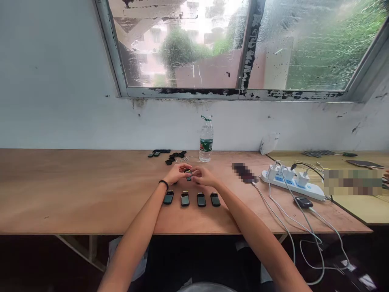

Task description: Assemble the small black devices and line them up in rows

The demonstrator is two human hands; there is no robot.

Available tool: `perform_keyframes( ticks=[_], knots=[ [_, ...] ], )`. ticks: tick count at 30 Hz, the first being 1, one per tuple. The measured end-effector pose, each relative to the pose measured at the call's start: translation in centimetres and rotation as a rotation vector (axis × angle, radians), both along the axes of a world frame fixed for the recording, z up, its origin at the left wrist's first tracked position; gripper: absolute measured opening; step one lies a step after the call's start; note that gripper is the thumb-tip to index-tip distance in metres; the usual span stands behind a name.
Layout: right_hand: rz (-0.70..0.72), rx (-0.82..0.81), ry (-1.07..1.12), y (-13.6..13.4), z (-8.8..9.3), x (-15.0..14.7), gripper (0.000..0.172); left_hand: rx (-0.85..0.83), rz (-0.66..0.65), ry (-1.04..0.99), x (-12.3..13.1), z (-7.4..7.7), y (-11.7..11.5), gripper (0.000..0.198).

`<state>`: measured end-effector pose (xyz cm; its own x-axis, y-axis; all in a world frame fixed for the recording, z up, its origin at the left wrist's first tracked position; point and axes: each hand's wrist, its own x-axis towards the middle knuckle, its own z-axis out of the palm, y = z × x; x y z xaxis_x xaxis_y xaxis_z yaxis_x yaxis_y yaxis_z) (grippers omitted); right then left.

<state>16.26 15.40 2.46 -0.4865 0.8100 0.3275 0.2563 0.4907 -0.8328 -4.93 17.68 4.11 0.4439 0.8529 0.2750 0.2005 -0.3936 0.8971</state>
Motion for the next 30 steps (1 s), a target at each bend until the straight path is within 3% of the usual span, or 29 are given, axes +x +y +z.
perform_keyframes(
  ticks=[5, 12, 18, 24, 30],
  knots=[
    [0.006, -0.131, 0.147, -0.4, 0.7, 0.2, 0.036, 0.005, 0.053, -0.091, 0.1, 0.5, -0.7, 0.053],
    [-0.101, -0.244, 0.259, -1.0, 1.0, 0.2, 0.031, -0.160, -0.058, -0.089, 0.0, 0.3, -0.9, 0.076],
    [-0.155, -0.268, 0.283, -0.4, 0.4, 0.1, 0.028, -0.168, -0.001, -0.131, 0.7, 0.0, -1.0, 0.070],
    [-0.092, -0.379, 0.339, 0.7, -0.3, 0.3, 0.028, -0.216, 0.018, -0.168, 1.4, -0.1, -1.4, 0.065],
    [-0.091, -0.341, 0.312, 0.8, -0.7, 0.4, 0.026, -0.205, 0.020, -0.153, 1.3, -0.3, -1.3, 0.064]
  ],
)
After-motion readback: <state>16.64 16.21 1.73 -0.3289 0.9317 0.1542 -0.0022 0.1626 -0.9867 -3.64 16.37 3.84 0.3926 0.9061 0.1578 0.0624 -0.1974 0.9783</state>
